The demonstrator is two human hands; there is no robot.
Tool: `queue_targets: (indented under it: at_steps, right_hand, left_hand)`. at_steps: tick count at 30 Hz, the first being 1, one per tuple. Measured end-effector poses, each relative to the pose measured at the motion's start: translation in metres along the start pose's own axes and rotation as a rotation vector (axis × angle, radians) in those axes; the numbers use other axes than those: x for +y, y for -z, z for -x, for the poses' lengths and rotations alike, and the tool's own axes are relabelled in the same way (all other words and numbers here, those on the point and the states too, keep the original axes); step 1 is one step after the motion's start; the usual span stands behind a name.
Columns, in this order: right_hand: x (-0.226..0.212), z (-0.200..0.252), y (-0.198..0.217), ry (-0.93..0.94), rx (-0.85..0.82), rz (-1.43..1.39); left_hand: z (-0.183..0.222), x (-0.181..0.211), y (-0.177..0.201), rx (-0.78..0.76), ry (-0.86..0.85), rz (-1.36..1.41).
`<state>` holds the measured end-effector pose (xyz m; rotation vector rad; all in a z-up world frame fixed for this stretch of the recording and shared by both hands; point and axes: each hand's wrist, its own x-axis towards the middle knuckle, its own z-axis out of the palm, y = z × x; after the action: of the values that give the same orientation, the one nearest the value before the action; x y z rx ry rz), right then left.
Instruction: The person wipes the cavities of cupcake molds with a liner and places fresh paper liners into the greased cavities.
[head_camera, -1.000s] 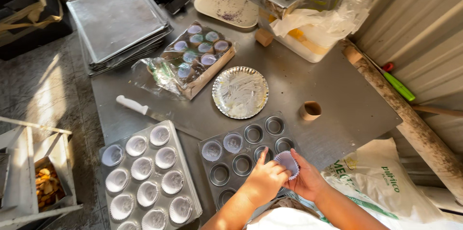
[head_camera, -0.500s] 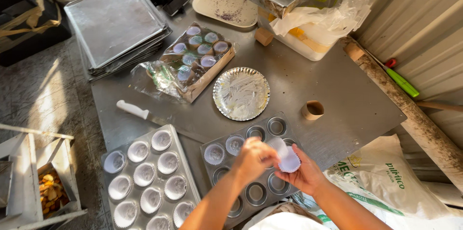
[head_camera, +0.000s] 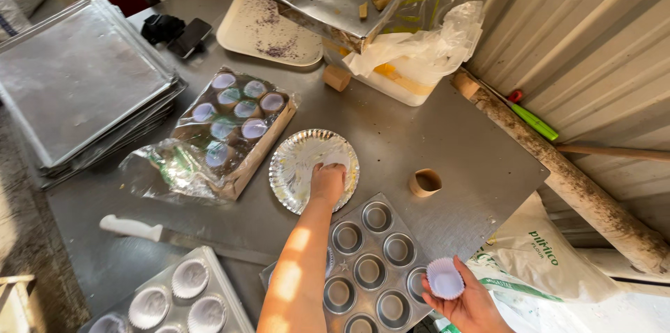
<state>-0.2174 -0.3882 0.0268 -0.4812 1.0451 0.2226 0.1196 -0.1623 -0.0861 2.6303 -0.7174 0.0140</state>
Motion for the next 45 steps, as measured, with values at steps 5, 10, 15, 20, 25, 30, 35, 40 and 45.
queue_targets:
  at_steps: [5,10,15,20,25,30,35,40,45]
  right_hand:
    - [-0.002,-0.008,0.036,0.003,0.075,-0.048]
    - [-0.001,-0.013,0.044,0.008,0.097,-0.057]
    - [-0.003,-0.009,0.037,0.006,0.054,-0.022]
    - [-0.019,0.009,0.034,0.008,0.036,-0.011]
    - [-0.033,0.023,0.027,-0.006,-0.014,-0.013]
    - [-0.037,0.025,0.017,-0.022,-0.085,0.047]
    - [-0.038,0.024,0.012,-0.049,-0.108,0.138]
    - [-0.039,0.013,0.017,-0.093,-0.169,0.194]
    - [-0.042,0.003,0.022,-0.107,-0.225,0.257]
  left_hand:
    - [0.001,0.003,-0.024,-0.115,0.029,-0.025]
    - [0.001,0.007,-0.037,-0.287,0.065,-0.227]
    - [0.000,-0.002,-0.039,-0.320,0.051,-0.323]
    - [-0.009,-0.040,-0.023,-0.256,0.345,0.487]
    - [0.011,-0.079,0.018,-0.008,0.634,1.470]
    - [0.100,-0.018,0.051,-0.157,0.613,1.042]
    - [0.171,0.066,0.051,0.011,0.270,0.364]
    - [0.183,0.084,0.020,-0.045,-0.024,-0.163]
    - [0.195,0.087,0.002,-0.107,0.050,-0.136]
